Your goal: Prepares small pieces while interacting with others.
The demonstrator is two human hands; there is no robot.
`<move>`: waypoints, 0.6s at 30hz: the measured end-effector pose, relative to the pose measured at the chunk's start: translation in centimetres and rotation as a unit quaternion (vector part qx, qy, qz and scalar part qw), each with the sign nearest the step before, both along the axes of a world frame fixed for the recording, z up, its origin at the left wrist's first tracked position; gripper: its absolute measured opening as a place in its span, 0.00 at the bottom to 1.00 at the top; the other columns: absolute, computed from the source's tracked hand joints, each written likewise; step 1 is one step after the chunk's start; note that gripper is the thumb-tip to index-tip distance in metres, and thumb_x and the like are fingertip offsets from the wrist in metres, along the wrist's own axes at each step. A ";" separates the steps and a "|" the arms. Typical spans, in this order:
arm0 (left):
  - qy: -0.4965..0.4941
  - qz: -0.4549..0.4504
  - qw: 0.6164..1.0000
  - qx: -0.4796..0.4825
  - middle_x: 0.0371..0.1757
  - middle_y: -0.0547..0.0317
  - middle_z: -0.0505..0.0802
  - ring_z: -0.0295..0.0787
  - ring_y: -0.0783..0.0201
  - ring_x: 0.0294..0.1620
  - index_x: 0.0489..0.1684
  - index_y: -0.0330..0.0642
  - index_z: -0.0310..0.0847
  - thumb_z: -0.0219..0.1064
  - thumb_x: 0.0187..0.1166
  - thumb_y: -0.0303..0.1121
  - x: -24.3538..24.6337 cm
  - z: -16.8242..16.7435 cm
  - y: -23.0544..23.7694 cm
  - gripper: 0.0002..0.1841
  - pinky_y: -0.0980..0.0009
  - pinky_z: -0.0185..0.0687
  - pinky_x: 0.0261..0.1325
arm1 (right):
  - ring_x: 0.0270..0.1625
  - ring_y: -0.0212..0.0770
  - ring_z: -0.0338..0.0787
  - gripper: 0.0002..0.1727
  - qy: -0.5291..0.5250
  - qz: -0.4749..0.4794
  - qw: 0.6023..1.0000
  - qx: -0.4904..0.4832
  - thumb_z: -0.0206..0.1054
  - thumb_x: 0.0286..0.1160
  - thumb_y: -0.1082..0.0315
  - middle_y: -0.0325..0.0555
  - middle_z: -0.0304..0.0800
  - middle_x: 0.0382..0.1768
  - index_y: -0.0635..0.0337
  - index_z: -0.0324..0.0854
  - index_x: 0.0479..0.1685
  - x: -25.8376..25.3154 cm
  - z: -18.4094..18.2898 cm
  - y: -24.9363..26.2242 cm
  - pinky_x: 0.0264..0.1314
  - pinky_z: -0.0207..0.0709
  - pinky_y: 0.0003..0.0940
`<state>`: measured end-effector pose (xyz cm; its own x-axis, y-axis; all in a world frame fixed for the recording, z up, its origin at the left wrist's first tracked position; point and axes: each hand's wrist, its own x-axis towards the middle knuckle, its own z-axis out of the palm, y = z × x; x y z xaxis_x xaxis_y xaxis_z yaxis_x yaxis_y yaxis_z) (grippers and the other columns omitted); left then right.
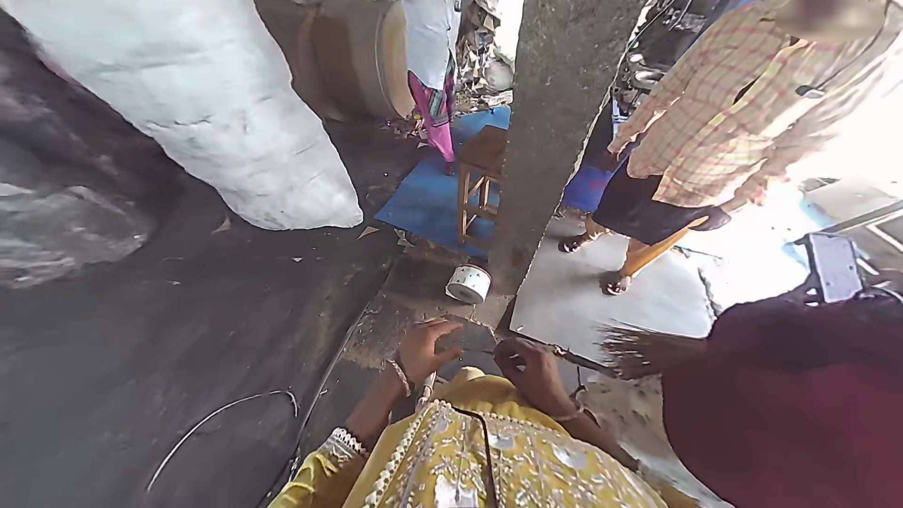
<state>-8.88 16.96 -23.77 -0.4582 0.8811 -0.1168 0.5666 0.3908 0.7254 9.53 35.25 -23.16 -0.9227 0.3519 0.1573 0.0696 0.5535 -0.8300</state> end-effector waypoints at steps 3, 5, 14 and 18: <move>-0.124 -0.043 0.985 0.116 0.67 0.47 0.91 0.87 0.59 0.69 0.76 0.32 0.77 0.69 0.79 0.38 2.7 -0.7 1.8 0.28 0.58 0.77 0.75 | 0.42 0.42 0.97 0.09 0.052 0.022 0.997 0.056 0.72 0.72 0.69 0.50 0.97 0.40 0.64 0.92 0.45 0.0 -0.6 -0.4 0.50 0.91 0.39; -0.272 0.003 0.955 0.118 0.53 0.53 0.92 0.91 0.69 0.48 0.72 0.33 0.78 0.65 0.81 0.32 4.6 -0.5 2.9 0.22 0.70 0.87 0.56 | 0.42 0.41 0.98 0.09 0.084 0.025 0.992 0.085 0.73 0.71 0.68 0.47 0.98 0.40 0.62 0.93 0.44 0.1 -1.0 -0.5 0.50 0.91 0.38; -0.393 0.156 0.900 0.107 0.22 0.74 0.84 0.73 0.83 0.18 0.40 0.39 0.87 0.69 0.80 0.31 7.5 -1.9 1.6 0.05 0.83 0.68 0.24 | 0.44 0.44 0.97 0.09 0.023 0.039 0.998 0.051 0.72 0.72 0.70 0.50 0.97 0.42 0.63 0.93 0.45 1.6 -1.0 -0.1 0.53 0.90 0.42; -0.386 0.180 0.896 0.122 0.23 0.72 0.88 0.77 0.82 0.22 0.35 0.39 0.88 0.70 0.78 0.28 8.0 -2.0 1.5 0.03 0.82 0.73 0.28 | 0.51 0.50 0.94 0.12 -0.078 0.112 0.990 0.043 0.69 0.77 0.65 0.54 0.95 0.45 0.64 0.92 0.48 1.8 -0.9 0.5 0.60 0.85 0.50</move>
